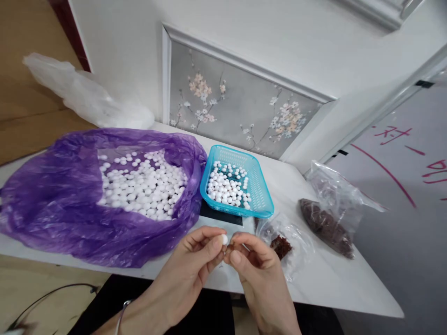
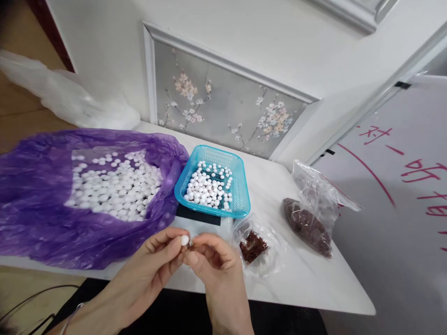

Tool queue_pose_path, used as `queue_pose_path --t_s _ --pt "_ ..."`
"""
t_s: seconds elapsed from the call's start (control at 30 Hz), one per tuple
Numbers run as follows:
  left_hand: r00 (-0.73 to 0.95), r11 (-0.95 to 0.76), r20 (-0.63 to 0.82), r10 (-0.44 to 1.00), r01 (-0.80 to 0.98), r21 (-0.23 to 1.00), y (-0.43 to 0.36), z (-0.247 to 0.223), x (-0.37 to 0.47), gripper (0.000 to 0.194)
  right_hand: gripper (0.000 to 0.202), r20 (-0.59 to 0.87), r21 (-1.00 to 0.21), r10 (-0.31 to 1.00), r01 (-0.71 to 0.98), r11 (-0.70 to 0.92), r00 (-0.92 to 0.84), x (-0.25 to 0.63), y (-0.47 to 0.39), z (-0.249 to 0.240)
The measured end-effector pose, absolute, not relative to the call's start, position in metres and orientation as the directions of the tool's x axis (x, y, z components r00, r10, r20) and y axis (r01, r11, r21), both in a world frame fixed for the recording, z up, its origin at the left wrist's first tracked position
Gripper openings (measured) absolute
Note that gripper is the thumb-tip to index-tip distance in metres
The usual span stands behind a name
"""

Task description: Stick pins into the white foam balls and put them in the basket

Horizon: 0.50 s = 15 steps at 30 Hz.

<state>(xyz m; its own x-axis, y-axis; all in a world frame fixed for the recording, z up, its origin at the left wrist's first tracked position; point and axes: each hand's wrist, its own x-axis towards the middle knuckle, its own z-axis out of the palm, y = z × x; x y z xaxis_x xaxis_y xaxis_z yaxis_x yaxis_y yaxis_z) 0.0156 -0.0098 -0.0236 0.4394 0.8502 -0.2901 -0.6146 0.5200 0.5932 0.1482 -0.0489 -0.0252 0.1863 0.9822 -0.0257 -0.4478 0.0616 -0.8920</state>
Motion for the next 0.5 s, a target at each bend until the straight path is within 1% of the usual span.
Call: queue_pose_path --t_s 0.13,0.23,0.3,0.43,0.5 --pt "0.455 0.546 -0.313 0.834 -0.593 0.591 -0.004 -0.025 0.021 0.009 0.010 -0.037 -0.918 0.973 -0.394 0.057 0.228 0.152 -0.044 -0.030" --pt "0.469 0.591 -0.363 0.805 -0.589 0.551 -0.002 -0.024 0.023 0.011 0.014 -0.080 -0.945 0.956 -0.327 0.018 0.283 0.152 -0.044 -0.035" --pt "0.474 0.619 -0.399 0.785 -0.584 0.525 -0.002 -0.024 0.022 0.012 0.017 -0.076 -0.970 0.944 -0.245 0.006 0.322 0.152 -0.045 -0.037" --pt "0.477 0.638 -0.425 0.770 -0.572 0.515 -0.001 -0.027 0.019 0.011 0.014 0.057 -0.997 0.942 -0.032 0.072 0.332 0.151 -0.047 -0.036" --pt "0.482 0.637 -0.416 0.771 -0.569 0.520 -0.001 -0.028 0.018 0.010 0.010 0.099 -0.994 0.945 -0.010 0.108 0.311 0.150 -0.048 -0.034"
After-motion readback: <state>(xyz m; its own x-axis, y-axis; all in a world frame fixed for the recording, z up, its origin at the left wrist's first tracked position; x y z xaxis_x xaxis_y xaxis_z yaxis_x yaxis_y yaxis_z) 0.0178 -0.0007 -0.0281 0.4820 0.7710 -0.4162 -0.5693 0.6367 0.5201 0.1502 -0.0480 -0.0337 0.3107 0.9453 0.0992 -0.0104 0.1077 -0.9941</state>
